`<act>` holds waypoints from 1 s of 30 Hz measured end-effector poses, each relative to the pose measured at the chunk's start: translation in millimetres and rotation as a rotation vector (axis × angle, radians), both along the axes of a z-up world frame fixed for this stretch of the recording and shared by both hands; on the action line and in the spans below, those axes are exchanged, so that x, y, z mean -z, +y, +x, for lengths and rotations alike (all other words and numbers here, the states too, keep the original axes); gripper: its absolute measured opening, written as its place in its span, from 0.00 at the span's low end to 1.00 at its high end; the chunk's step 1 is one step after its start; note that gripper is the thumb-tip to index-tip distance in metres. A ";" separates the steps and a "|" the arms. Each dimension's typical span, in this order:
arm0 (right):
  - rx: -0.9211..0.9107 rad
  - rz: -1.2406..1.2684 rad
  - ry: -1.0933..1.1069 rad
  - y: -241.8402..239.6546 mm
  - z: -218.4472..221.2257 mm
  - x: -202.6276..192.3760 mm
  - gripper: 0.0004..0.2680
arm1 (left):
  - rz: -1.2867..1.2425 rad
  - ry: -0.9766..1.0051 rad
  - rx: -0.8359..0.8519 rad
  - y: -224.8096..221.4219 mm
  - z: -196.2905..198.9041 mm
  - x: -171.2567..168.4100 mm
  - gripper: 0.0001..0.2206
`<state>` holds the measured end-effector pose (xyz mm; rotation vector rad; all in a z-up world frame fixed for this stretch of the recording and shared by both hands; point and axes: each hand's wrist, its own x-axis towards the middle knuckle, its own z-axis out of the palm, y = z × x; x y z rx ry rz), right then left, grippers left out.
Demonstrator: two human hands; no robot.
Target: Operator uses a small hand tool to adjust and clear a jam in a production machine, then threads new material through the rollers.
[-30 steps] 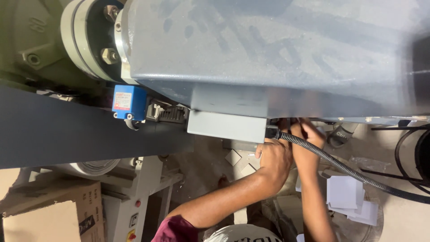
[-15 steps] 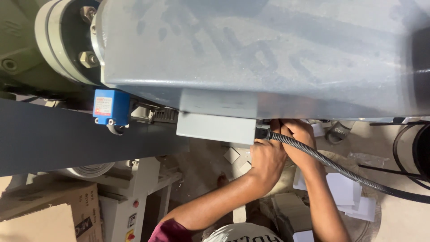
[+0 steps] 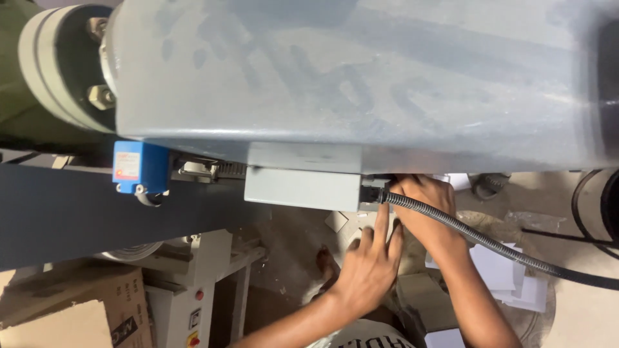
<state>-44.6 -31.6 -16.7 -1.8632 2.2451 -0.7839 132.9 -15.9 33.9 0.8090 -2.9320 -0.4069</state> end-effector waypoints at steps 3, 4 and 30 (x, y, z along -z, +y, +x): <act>0.083 0.026 -0.078 -0.5 5.9 -12.0 0.05 | 0.273 -0.097 -0.021 13.9 13.4 4.5 0.35; 0.087 0.024 -0.080 0.4 6.8 -11.8 0.05 | 0.271 -0.100 -0.017 17.4 17.2 4.2 0.35; 0.361 -0.325 -1.009 -10.0 9.5 13.4 0.08 | 0.499 0.023 -0.258 30.6 30.3 26.8 0.29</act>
